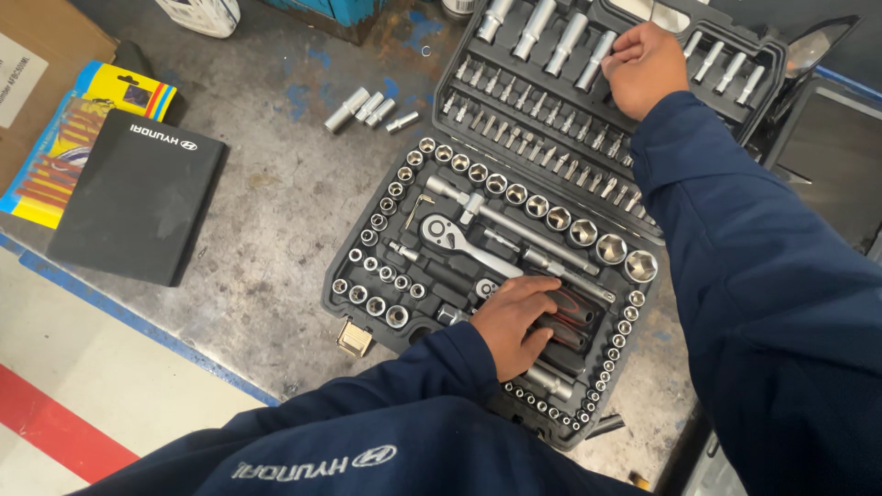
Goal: The person opens a socket tool kit and systematically removes various sockets and extensions, placing them on the workbench. The person then returns each item to its designated slot in the kit, organizing the tools by size and type.
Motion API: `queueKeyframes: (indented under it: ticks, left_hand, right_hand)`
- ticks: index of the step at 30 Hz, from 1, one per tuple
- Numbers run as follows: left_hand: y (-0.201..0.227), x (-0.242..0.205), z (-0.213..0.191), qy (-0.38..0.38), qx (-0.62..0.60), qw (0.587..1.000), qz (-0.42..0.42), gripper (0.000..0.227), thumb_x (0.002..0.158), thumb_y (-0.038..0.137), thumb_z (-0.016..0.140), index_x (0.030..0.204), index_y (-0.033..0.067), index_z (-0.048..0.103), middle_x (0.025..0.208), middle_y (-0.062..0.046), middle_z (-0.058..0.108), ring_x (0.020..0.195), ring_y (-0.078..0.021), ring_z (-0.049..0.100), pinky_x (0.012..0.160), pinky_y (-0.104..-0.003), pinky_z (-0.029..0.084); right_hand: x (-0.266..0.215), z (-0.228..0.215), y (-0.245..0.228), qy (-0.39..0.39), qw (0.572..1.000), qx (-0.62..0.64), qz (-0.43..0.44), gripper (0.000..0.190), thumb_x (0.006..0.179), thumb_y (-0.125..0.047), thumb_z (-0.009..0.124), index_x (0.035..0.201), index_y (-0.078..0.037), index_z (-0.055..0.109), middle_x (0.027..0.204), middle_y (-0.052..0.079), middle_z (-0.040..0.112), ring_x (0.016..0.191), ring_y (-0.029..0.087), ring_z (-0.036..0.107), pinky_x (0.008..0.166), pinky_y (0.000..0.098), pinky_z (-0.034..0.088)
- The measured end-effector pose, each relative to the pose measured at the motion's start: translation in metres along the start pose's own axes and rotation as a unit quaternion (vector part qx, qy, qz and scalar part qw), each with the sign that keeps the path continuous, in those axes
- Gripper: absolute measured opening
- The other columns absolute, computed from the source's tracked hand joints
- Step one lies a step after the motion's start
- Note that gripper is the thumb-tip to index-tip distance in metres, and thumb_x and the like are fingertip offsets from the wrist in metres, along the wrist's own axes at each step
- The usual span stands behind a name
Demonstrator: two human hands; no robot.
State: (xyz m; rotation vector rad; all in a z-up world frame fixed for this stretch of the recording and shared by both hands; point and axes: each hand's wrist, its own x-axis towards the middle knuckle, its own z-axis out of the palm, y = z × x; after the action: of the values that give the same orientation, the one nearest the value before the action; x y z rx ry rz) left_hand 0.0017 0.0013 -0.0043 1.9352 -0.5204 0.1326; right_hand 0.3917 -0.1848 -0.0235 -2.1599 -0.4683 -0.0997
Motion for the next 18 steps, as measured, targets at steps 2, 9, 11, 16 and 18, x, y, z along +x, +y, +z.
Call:
queueKeyframes:
  ticks: [2, 9, 11, 16, 18]
  left_hand:
    - [-0.002, 0.001, 0.003, -0.008, -0.011, 1.0, -0.006, 0.03, 0.084, 0.004, 0.072, 0.113, -0.0001, 0.061, 0.145, -0.023, 0.056, 0.134, -0.0438, 0.051, 0.113, -0.049, 0.042]
    - [-0.036, 0.038, -0.058, 0.104, -0.252, 0.938, -0.216, 0.037, 0.084, 0.009, 0.062, 0.122, 0.0123, 0.065, 0.124, -0.004, 0.069, 0.104, -0.017, 0.073, 0.089, -0.031, 0.061]
    - [-0.07, 0.058, -0.115, 0.268, 0.043, 0.952, -0.142, 0.007, 0.086, 0.006, 0.071, 0.092, 0.008, 0.074, 0.102, -0.008, 0.075, 0.095, -0.0238, 0.073, 0.081, -0.034, 0.058]
    - [-0.183, 0.085, -0.198, 0.228, 0.302, 0.921, -0.088, 0.017, 0.082, 0.01, 0.079, 0.099, 0.0073, 0.077, 0.099, -0.019, 0.072, 0.094, -0.0399, 0.069, 0.085, -0.045, 0.054]
    - [-0.213, 0.112, -0.202, 0.089, 0.382, 0.911, -0.132, 0.018, 0.078, 0.012, 0.082, 0.095, 0.0084, 0.079, 0.095, -0.02, 0.071, 0.094, -0.0426, 0.067, 0.085, -0.049, 0.053]
  right_hand:
    - [0.003, -0.002, -0.004, -0.005, 1.0, 0.02, 0.006, 0.023, 0.097, -0.008, 0.076, 0.112, 0.003, 0.063, 0.098, 0.008, 0.073, 0.084, 0.011, 0.069, 0.071, 0.0258, 0.054]
    - [-0.03, -0.012, -0.038, 0.104, 0.982, 0.137, -0.077, 0.014, 0.103, -0.001, 0.071, 0.113, 0.002, 0.062, 0.104, 0.006, 0.071, 0.092, 0.011, 0.069, 0.083, 0.0255, 0.056]
    - [-0.049, -0.01, -0.06, 0.121, 0.986, 0.098, -0.065, 0.011, 0.102, -0.001, 0.071, 0.109, 0.0, 0.063, 0.099, 0.004, 0.071, 0.09, 0.01, 0.068, 0.081, 0.0256, 0.056]
    - [-0.133, 0.016, -0.133, 0.06, 0.989, 0.123, -0.059, 0.006, 0.105, -0.003, 0.069, 0.107, 0.0, 0.064, 0.094, 0.002, 0.068, 0.084, 0.008, 0.061, 0.077, 0.0256, 0.052]
    - [-0.155, 0.026, -0.158, 0.022, 0.992, 0.119, -0.029, 0.002, 0.104, -0.003, 0.067, 0.104, -0.002, 0.066, 0.09, 0.0, 0.068, 0.083, 0.006, 0.062, 0.075, 0.0246, 0.053]
